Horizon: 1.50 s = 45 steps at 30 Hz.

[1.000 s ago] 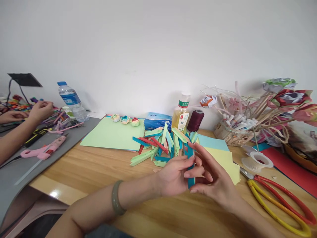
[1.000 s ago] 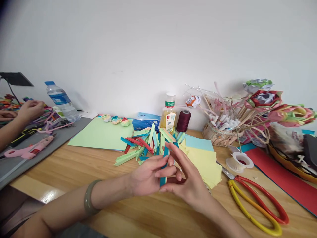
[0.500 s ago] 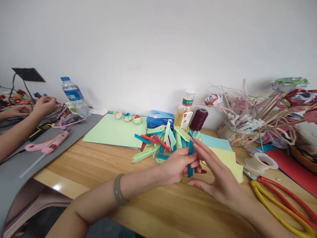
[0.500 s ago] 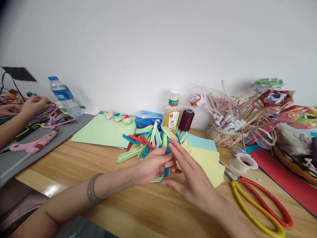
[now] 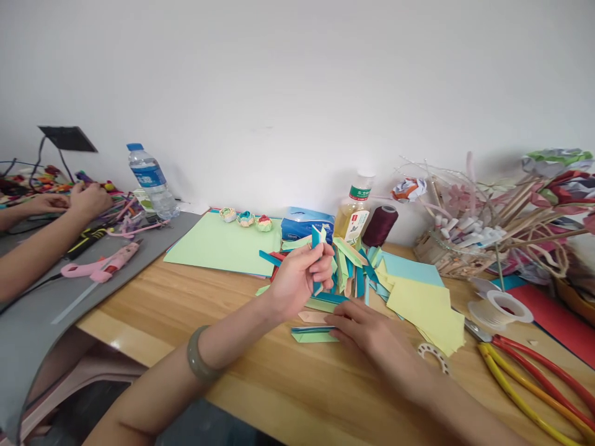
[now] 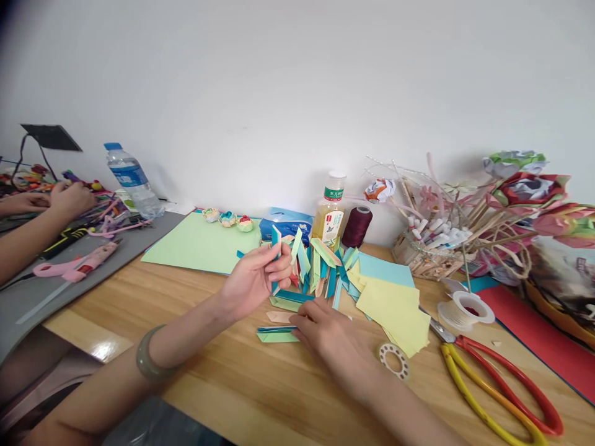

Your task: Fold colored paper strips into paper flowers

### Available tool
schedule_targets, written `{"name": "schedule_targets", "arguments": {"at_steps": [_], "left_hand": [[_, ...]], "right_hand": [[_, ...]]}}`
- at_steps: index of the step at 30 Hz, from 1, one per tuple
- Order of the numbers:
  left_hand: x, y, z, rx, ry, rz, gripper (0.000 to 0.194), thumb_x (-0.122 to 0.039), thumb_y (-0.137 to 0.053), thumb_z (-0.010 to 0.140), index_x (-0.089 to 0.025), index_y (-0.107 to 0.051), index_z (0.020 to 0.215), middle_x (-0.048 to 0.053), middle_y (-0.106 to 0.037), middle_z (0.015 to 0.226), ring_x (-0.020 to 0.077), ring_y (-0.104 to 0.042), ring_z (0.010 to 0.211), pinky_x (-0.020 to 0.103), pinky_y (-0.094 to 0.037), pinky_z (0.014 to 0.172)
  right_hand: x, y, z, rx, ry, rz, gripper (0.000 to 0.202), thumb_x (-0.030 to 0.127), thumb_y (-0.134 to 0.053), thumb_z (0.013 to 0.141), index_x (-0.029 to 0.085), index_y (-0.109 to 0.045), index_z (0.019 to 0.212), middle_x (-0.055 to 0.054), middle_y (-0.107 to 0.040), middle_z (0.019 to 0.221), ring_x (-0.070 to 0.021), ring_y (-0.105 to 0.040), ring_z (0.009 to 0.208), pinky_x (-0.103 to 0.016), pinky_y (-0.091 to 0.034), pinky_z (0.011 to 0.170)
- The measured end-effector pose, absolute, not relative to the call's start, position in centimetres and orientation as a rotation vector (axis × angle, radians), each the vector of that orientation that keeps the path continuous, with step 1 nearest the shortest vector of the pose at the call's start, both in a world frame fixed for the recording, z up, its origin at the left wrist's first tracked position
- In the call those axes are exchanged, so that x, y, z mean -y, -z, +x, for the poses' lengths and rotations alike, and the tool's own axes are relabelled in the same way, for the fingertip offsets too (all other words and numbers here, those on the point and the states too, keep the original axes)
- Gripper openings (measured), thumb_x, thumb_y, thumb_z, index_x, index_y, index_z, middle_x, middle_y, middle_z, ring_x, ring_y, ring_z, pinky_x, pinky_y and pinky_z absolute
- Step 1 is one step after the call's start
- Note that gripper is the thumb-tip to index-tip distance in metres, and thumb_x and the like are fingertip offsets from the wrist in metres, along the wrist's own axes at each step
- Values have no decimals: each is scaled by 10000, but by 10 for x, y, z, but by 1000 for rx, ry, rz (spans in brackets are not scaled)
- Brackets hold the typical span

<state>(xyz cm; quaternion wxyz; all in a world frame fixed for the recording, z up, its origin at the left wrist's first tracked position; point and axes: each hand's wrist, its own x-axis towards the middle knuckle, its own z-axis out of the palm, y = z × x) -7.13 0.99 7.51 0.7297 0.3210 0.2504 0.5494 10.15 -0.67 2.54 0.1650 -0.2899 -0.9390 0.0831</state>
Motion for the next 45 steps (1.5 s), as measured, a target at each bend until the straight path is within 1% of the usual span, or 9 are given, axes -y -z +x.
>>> {"name": "schedule_targets", "arguments": {"at_steps": [13,17,20,23,28,33,37,41,45], "left_hand": [[-17,-52,-85,-718,-1068,783,195,-260,-489,851,-135,-527,705,-44,-389,542,54,-326,454,164,-297,432],[-19,-44,-88,-801,-1033,796,205,-288,-548,807,-120,-566,692,29,-552,703,57,-387,500,173,-275,426],[-18,-35,-85,-863,-981,799,248,-331,-609,763,-105,-610,662,22,-551,681,56,-394,496,187,-282,443],[-13,-29,-76,-901,-932,784,267,-366,-657,723,-108,-629,660,-7,-529,615,61,-413,499,203,-325,500],[0,-30,-61,-873,-900,747,313,-382,-697,692,-171,-635,914,23,-627,841,145,-554,806,269,-400,754],[5,-36,-62,-939,-775,1031,309,-428,-645,724,-145,-576,823,-12,-543,657,81,-392,549,223,-283,499],[3,-35,-64,-895,-797,1081,327,-464,-598,744,-144,-554,801,13,-566,700,82,-389,563,218,-238,481],[1,-27,-62,-902,-871,1001,364,-490,-639,693,-150,-541,777,0,-562,662,77,-375,530,223,-228,490],[1,-26,-59,-892,-899,973,366,-487,-652,677,-147,-558,776,21,-590,655,85,-378,523,228,-233,494]], "right_hand": [[8,-13,91,2770,177,-640,307,91,-344,918,169,-604,775,-60,-627,724,-169,-584,668,-272,-460,564],[5,-19,101,2661,225,-522,245,105,-371,908,163,-609,906,-73,-675,782,-174,-615,646,-274,-473,527],[-3,-26,116,2529,287,-463,265,104,-426,888,199,-577,1084,-79,-705,920,-197,-663,772,-298,-524,623],[-12,-31,128,2482,367,-455,364,82,-425,878,238,-538,1186,-74,-714,975,-210,-680,830,-313,-550,666],[-19,-35,134,2507,514,-403,334,110,-387,908,202,-565,1175,-94,-719,995,-221,-685,875,-322,-570,704],[-22,-29,134,2463,352,-445,322,116,-414,899,218,-569,1162,-90,-709,975,-207,-675,869,-288,-556,654],[-21,-24,125,2232,-17,-720,347,165,-525,842,272,-526,1171,-78,-612,1059,-190,-630,941,-302,-540,763],[-15,-27,114,2212,-253,-862,638,298,-579,808,259,-278,1369,-149,-345,1376,-303,-352,1291,-494,-416,972],[-10,-21,110,2323,-343,-842,910,445,-635,759,241,-70,1443,-167,-159,1499,-335,-197,1364,-540,-350,1014]]}}
